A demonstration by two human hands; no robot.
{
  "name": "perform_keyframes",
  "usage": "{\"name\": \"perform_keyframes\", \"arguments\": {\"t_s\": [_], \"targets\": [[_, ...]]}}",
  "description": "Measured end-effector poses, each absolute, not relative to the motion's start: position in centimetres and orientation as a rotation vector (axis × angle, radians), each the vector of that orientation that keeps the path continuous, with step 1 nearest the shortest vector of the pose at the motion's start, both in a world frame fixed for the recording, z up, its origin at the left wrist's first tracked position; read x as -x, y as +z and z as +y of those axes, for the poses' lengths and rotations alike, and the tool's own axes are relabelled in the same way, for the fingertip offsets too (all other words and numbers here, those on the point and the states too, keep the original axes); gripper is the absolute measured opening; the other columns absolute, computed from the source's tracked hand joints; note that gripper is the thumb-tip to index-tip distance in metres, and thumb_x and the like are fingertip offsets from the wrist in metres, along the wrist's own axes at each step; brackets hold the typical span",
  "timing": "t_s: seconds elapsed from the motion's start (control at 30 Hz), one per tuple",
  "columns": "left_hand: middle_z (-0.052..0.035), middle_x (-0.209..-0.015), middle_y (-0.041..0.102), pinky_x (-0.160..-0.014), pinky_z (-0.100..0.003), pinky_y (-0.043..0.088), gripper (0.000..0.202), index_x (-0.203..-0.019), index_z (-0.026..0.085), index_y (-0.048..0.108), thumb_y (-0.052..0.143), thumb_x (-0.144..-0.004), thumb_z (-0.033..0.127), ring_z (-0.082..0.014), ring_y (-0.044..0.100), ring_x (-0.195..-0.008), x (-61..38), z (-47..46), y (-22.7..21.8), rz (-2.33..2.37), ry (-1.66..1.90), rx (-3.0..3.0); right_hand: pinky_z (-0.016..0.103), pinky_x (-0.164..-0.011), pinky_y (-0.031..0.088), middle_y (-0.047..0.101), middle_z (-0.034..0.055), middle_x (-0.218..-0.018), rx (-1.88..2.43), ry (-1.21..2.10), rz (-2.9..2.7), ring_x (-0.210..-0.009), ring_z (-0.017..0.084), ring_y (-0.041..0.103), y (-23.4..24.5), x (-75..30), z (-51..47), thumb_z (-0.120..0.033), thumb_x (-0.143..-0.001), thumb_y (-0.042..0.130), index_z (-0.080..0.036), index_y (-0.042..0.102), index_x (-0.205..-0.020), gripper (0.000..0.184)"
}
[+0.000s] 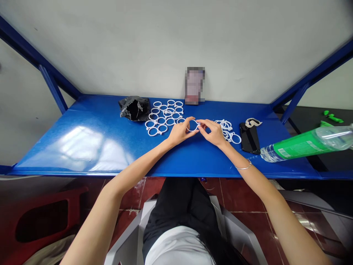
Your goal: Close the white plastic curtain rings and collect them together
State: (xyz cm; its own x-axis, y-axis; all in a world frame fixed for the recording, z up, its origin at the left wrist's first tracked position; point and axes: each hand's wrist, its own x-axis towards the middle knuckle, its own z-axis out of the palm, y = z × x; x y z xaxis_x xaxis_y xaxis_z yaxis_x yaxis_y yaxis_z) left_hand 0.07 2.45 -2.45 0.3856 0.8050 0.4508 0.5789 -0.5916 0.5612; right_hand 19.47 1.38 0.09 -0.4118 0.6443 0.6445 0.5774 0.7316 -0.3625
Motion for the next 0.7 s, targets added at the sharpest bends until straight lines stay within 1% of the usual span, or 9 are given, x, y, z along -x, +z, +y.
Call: {"name": "perform_keyframes", "arguments": {"t_s": [0.3, 0.53, 0.7], "targets": [[0.0018, -0.075, 0.061, -0.054, -0.019, 0.040, 0.052, -0.129, 0.018, 0.049, 0.058, -0.090, 0.052, -0.0114, 0.061, -0.060, -0.07, 2.50, -2.36, 1.246, 0.998, -2.374, 0.031, -0.066, 0.051, 0.071, 0.0034, -0.078, 0.929, 0.075, -2.115, -0.063, 0.017, 0.063, -0.09, -19.49, 1.47, -0.032, -0.098, 0.051, -0.021, 0.068, -0.107, 0.023], [-0.0044, -0.090, 0.065, -0.064, -0.022, 0.047, 0.052, -0.131, 0.016, 0.050, 0.060, -0.091, 0.047, -0.0156, 0.064, -0.078, -0.05, 2.48, -2.21, 1.250, 1.006, -2.428, 0.031, -0.067, 0.051, 0.070, 0.0032, -0.078, 0.938, 0.081, -2.105, -0.063, 0.017, 0.063, -0.03, -19.52, 1.51, -0.034, -0.098, 0.051, -0.021, 0.069, -0.106, 0.023], [-0.0099, -0.109, 0.063, -0.069, -0.025, 0.050, 0.054, -0.134, 0.016, 0.050, 0.058, -0.092, 0.049, -0.0201, 0.064, -0.094, -0.09, 2.38, -2.25, 1.230, 0.929, -2.450, 0.030, -0.067, 0.051, 0.069, 0.0030, -0.075, 0.937, 0.072, -2.113, -0.064, 0.017, 0.063, -0.12, -19.49, 1.49, -0.035, -0.098, 0.051, -0.021, 0.068, -0.103, 0.023]]}}
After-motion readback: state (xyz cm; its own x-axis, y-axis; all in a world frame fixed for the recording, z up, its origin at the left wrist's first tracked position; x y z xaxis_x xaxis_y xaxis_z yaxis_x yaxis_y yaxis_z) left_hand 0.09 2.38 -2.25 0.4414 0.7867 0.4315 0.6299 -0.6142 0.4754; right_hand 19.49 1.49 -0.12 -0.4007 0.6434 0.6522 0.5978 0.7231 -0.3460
